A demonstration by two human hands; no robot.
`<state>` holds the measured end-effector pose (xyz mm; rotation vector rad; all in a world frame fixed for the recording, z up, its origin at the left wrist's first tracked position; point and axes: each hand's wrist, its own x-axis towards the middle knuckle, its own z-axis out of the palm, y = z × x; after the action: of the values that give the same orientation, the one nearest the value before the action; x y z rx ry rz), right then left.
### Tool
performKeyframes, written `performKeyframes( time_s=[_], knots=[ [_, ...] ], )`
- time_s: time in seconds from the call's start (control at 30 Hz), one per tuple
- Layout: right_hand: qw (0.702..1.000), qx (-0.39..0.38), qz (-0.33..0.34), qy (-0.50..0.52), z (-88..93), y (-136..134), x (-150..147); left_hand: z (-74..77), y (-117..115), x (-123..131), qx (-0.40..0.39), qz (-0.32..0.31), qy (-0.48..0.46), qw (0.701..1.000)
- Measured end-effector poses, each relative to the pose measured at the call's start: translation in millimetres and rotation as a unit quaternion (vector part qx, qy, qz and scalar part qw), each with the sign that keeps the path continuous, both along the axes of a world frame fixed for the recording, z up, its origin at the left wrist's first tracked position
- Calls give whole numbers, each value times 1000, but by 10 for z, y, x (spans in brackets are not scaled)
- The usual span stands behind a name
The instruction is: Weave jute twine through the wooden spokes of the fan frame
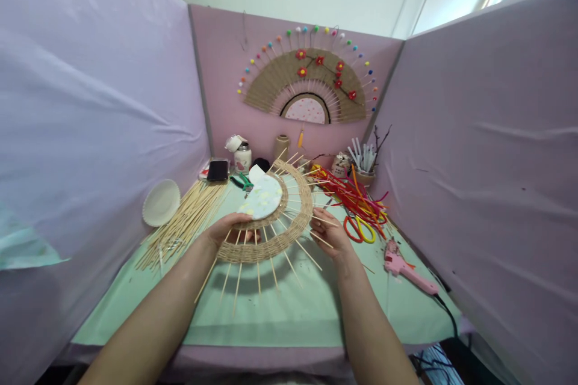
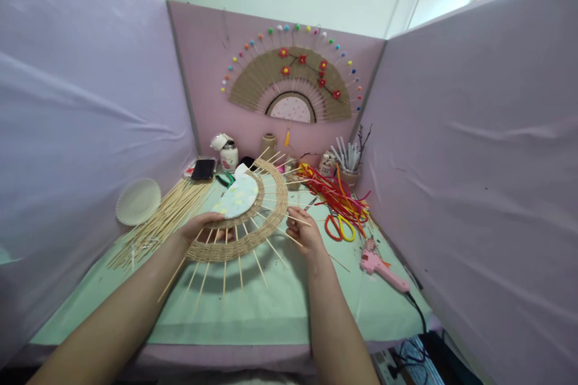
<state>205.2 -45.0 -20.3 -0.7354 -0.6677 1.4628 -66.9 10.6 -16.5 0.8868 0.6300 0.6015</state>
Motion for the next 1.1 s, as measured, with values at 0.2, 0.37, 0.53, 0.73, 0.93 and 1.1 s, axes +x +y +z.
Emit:
performKeyframes(
  time_s=[0.2, 0.37, 0.53, 0.73, 0.93, 1.1],
  knots=[
    [999, -32, -30, -24, 4, 20, 5, 78, -1, -47, -34, 26, -12, 999],
    [997, -15, -66, -31, -48, 62, 18, 73, 11, -74, -10, 42, -4, 999],
    [983, 24, -134, -122, -83, 81, 62, -9, 120, -133, 25, 12, -19, 999],
    [965, 43, -178, -190, -108, 79, 146, 49, 138, -212, 51, 46, 12, 998],
    [922, 80, -271, -265, -80, 65, 160, 140, 59, -251, 49, 50, 56, 996],
    [930, 91, -275, -227, -61, 65, 195, 146, 20, -235, 50, 44, 50, 997]
  ],
)
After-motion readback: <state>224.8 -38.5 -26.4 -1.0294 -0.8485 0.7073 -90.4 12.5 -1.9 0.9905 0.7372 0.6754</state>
